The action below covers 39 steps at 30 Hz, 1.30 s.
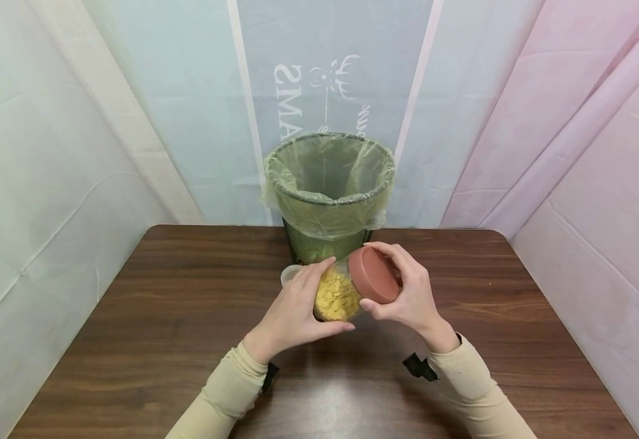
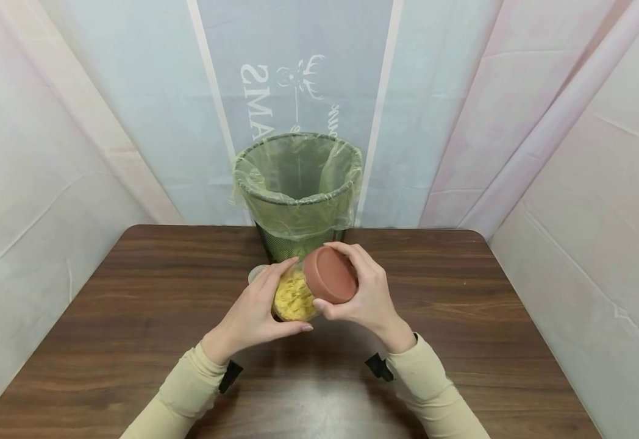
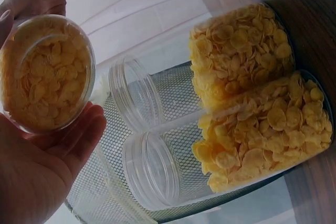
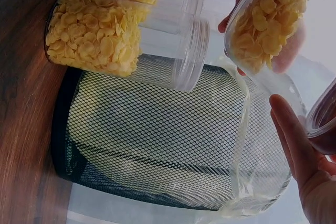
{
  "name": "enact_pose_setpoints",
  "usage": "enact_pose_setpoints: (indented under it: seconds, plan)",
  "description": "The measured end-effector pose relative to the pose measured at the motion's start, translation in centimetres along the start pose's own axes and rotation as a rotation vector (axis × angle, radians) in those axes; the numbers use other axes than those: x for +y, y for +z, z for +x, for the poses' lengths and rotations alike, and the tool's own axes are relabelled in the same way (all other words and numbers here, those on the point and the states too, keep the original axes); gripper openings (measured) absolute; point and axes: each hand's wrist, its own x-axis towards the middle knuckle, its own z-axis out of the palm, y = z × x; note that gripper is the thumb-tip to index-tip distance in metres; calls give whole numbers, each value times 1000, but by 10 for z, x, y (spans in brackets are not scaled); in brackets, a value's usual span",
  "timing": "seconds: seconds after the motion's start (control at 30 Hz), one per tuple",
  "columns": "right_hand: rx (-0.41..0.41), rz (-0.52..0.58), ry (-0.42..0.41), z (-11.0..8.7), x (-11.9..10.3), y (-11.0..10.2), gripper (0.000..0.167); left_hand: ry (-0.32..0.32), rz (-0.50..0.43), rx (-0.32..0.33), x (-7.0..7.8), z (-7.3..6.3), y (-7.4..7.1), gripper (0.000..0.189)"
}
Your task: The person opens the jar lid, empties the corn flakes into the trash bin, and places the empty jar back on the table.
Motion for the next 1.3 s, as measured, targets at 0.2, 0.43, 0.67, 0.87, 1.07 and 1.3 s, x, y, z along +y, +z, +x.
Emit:
enact_pose_setpoints:
  seconds: [0.2, 0.43, 0.67, 0.87, 1.07, 1.3]
  plan:
    - [-7, 15, 12, -1, 0, 3, 76, -6, -41, 6, 0, 0, 3, 102]
    - [-25, 39, 23, -1, -2, 3, 77, -9, -37, 34, 1, 0, 6, 98]
    - [-89, 62, 106, -1, -1, 4, 75, -16, 13, 104, 1, 1, 10, 96]
    - [-104, 35, 154, 4, -6, 5, 63, -22, 76, 167, 2, 1, 12, 93]
    - [-89, -34, 187, 10, -14, 5, 49, -4, 161, 236, 2, 1, 12, 92]
    - [-81, -224, 209, 12, -27, 6, 34, 19, 235, 259, 6, -2, 12, 95]
